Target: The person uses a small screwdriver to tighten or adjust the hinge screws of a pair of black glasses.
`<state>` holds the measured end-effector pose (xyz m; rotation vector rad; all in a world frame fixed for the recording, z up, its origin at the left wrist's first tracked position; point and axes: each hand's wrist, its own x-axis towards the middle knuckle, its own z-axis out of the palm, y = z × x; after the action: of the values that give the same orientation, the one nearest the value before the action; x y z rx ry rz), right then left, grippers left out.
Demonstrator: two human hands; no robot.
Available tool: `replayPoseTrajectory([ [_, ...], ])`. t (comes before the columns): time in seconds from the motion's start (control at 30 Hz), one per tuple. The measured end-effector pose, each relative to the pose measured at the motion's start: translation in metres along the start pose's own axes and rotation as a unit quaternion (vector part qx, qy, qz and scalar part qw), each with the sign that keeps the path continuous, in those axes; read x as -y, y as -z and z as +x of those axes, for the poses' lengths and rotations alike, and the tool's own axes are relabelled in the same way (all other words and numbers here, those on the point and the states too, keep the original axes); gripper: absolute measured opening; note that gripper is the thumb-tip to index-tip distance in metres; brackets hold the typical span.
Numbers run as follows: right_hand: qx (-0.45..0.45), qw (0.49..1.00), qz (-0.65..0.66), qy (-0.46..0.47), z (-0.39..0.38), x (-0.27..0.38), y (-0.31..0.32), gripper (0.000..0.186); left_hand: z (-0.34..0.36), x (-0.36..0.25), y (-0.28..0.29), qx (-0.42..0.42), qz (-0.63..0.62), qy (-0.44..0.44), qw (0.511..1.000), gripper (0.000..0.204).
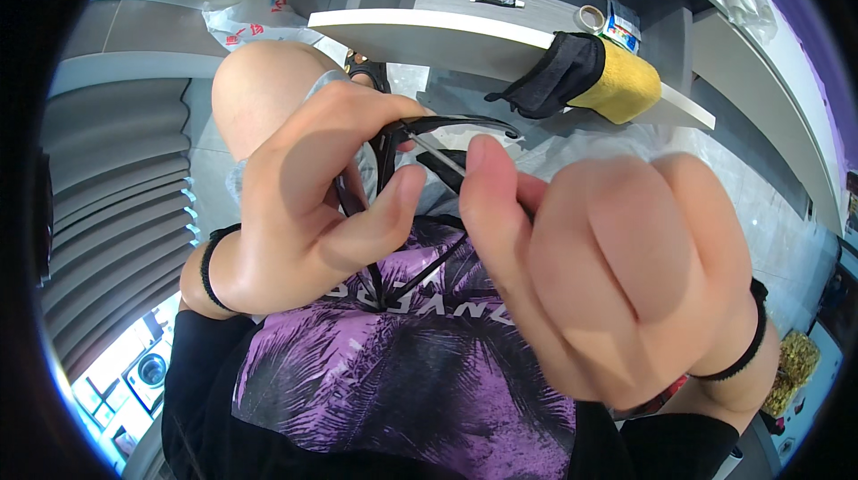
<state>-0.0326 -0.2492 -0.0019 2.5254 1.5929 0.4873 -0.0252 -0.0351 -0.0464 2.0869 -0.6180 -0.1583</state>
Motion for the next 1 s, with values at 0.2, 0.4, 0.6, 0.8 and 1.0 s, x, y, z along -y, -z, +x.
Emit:
replayPoseTrajectory([
  [0.2,0.092,0.986,0.062,-0.123,0.0,0.009,0.022,0.046,0.001,-0.002,-0.003,-0.003,-0.001,0.003,1.0,0.03],
  [0.4,0.069,0.961,0.146,-0.222,0.003,0.013,0.006,0.038,0.002,0.001,-0.005,-0.035,0.042,-0.036,0.998,0.031],
  [0.6,0.056,0.926,0.21,-0.308,0.001,0.021,0.007,0.026,0.002,0.001,-0.006,-0.044,0.051,-0.045,0.997,0.032],
  [0.8,0.022,0.915,0.245,-0.319,0.006,0.026,0.008,0.017,0.001,0.0,-0.01,-0.044,0.046,-0.026,0.998,0.031],
  [1.0,-0.001,0.929,0.228,-0.292,0.004,0.024,0.005,0.027,-0.001,0.004,-0.011,-0.031,0.018,-0.018,0.999,0.032],
])
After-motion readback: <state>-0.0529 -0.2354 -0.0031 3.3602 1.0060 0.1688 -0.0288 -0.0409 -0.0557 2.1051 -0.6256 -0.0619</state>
